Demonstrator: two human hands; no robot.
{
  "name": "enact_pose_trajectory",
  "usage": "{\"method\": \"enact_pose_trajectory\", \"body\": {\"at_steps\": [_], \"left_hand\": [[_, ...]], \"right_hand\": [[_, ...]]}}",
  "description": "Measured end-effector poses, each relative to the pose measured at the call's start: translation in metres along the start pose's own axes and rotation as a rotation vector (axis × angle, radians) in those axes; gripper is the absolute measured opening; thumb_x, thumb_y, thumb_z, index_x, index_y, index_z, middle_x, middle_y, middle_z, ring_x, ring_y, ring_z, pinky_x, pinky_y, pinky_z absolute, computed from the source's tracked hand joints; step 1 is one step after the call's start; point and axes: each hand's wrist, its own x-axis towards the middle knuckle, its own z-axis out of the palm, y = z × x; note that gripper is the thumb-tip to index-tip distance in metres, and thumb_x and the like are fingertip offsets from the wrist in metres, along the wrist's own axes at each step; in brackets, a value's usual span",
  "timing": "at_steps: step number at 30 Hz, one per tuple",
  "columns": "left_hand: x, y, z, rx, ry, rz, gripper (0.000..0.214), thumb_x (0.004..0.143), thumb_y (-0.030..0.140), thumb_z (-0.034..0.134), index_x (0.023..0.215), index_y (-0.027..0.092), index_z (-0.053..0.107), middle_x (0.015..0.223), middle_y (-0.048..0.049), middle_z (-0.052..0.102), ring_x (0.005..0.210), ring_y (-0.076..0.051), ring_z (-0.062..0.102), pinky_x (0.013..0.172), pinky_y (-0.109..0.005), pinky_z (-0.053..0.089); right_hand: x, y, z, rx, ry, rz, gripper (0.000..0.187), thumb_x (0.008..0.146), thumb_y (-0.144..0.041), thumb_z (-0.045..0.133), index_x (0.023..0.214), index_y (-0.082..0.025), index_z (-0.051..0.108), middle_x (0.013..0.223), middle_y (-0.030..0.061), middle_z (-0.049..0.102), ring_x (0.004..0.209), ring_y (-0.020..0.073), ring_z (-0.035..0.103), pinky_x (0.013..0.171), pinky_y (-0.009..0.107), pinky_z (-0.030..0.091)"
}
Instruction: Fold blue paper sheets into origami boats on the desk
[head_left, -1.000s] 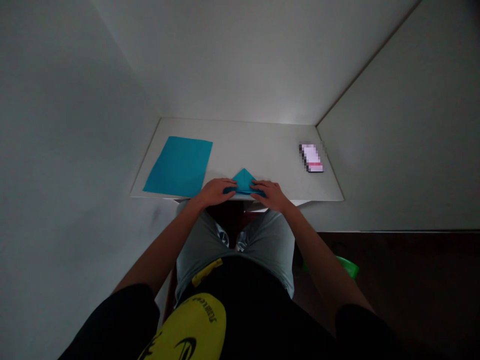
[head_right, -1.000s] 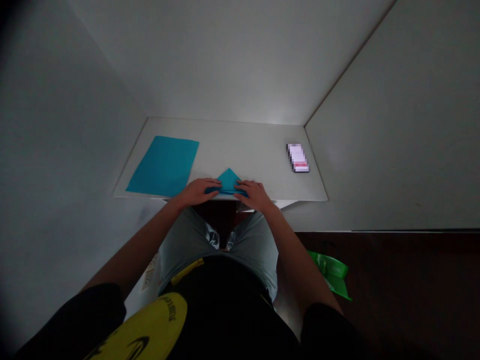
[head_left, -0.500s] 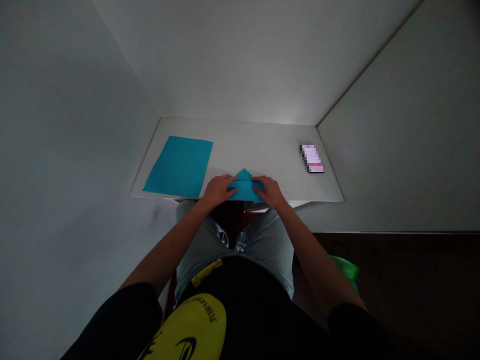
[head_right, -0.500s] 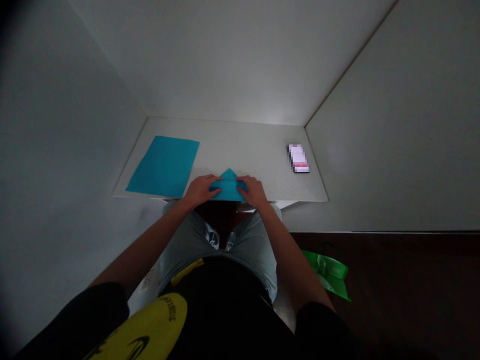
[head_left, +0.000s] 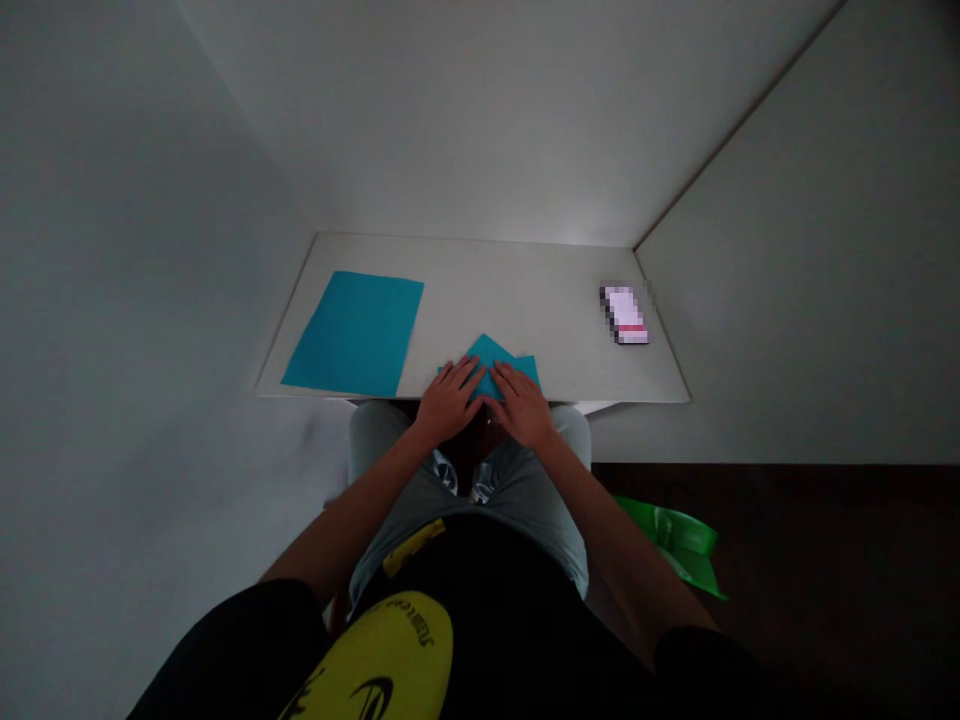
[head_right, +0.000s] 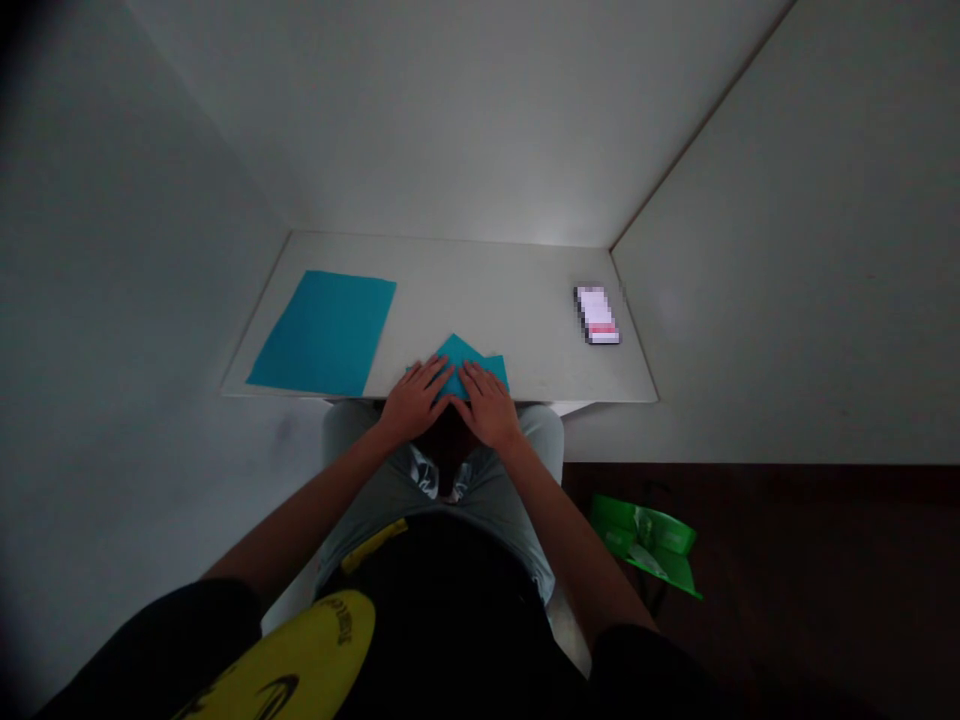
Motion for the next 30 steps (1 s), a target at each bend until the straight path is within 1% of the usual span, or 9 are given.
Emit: {"method": "enact_pose_trajectory", "body": {"at_steps": [3, 6, 9, 12, 16, 19, 22, 26, 30], "left_hand": [[-0.009, -0.007, -0.004, 0.019, -0.004, 0.001, 0.077, 0.105, 0.054, 0.057, 0.168, 0.013, 0.041, 0.176, -0.0177, 0.035, 0.165, -0.035, 0.033, 0.137, -0.056, 0.026], [-0.016, -0.014, -0.008, 0.024, 0.0, -0.022, 0.076, 0.105, 0.05, 0.058, 0.168, 0.01, 0.04, 0.176, -0.0188, 0.036, 0.165, -0.035, 0.033, 0.137, -0.055, 0.027], [-0.023, -0.021, -0.009, -0.004, -0.007, -0.03, 0.065, 0.104, 0.031, 0.055, 0.166, 0.014, 0.045, 0.174, -0.0159, 0.041, 0.164, -0.031, 0.037, 0.137, -0.054, 0.029], [-0.031, -0.03, -0.009, -0.078, -0.015, -0.003, 0.061, 0.098, 0.015, 0.053, 0.159, 0.018, 0.055, 0.168, -0.0129, 0.051, 0.16, -0.027, 0.043, 0.136, -0.055, 0.032], [-0.034, -0.038, -0.017, -0.25, 0.048, -0.028, 0.038, 0.099, 0.017, 0.056, 0.133, 0.024, 0.074, 0.143, -0.0096, 0.073, 0.141, -0.025, 0.064, 0.127, -0.052, 0.045], [-0.022, -0.041, -0.031, -0.389, 0.131, -0.18, 0.02, 0.103, 0.035, 0.064, 0.108, 0.022, 0.078, 0.11, -0.0078, 0.081, 0.106, -0.025, 0.076, 0.102, -0.042, 0.06], [0.001, -0.044, -0.048, -0.505, 0.179, -0.331, 0.034, 0.101, 0.052, 0.065, 0.093, 0.021, 0.074, 0.09, -0.0037, 0.078, 0.084, -0.021, 0.071, 0.08, -0.034, 0.058], [0.031, -0.051, -0.06, -0.507, 0.15, -0.365, 0.032, 0.099, 0.052, 0.068, 0.092, 0.021, 0.071, 0.088, -0.0022, 0.075, 0.082, -0.02, 0.068, 0.077, -0.031, 0.052], [0.041, -0.054, -0.05, -0.277, 0.032, -0.438, 0.024, 0.095, 0.043, 0.076, 0.1, 0.021, 0.07, 0.082, -0.0031, 0.07, 0.08, -0.023, 0.067, 0.079, -0.035, 0.051]], "right_hand": [[-0.011, 0.016, -0.005, -0.019, 0.012, 0.0, 0.077, 0.107, -0.064, 0.053, 0.169, -0.02, 0.041, 0.175, 0.0146, 0.041, 0.161, 0.0334, 0.04, 0.131, 0.055, 0.034], [-0.017, 0.031, -0.012, -0.041, 0.015, 0.025, 0.083, 0.103, -0.065, 0.059, 0.171, -0.021, 0.037, 0.175, 0.0147, 0.04, 0.161, 0.0349, 0.04, 0.131, 0.056, 0.032], [-0.021, 0.037, -0.017, -0.037, 0.018, 0.051, 0.074, 0.104, -0.052, 0.061, 0.169, -0.024, 0.042, 0.171, 0.0126, 0.047, 0.156, 0.0357, 0.045, 0.127, 0.057, 0.034], [-0.028, 0.036, -0.021, -0.018, 0.009, 0.074, 0.061, 0.099, -0.029, 0.063, 0.159, -0.025, 0.055, 0.161, 0.0109, 0.06, 0.145, 0.0359, 0.053, 0.12, 0.055, 0.039], [-0.034, 0.036, -0.03, 0.038, 0.032, 0.118, 0.04, 0.096, -0.018, 0.061, 0.133, -0.029, 0.075, 0.135, 0.0087, 0.076, 0.129, 0.0343, 0.063, 0.11, 0.053, 0.042], [-0.025, 0.04, -0.043, 0.182, 0.107, 0.146, 0.024, 0.105, -0.038, 0.059, 0.111, -0.028, 0.08, 0.108, 0.0081, 0.08, 0.109, 0.0308, 0.07, 0.105, 0.05, 0.046], [-0.004, 0.047, -0.059, 0.397, 0.172, 0.188, 0.04, 0.104, -0.06, 0.06, 0.102, -0.025, 0.078, 0.095, 0.0064, 0.079, 0.092, 0.0282, 0.071, 0.091, 0.044, 0.053], [0.024, 0.061, -0.065, 0.524, 0.158, 0.249, 0.042, 0.097, -0.065, 0.067, 0.104, -0.024, 0.074, 0.087, 0.0024, 0.075, 0.08, 0.0233, 0.068, 0.076, 0.035, 0.054], [0.037, 0.075, -0.047, 0.353, 0.065, 0.313, 0.027, 0.092, -0.05, 0.073, 0.093, -0.023, 0.069, 0.08, 0.0015, 0.071, 0.076, 0.0224, 0.066, 0.076, 0.036, 0.052]]}}
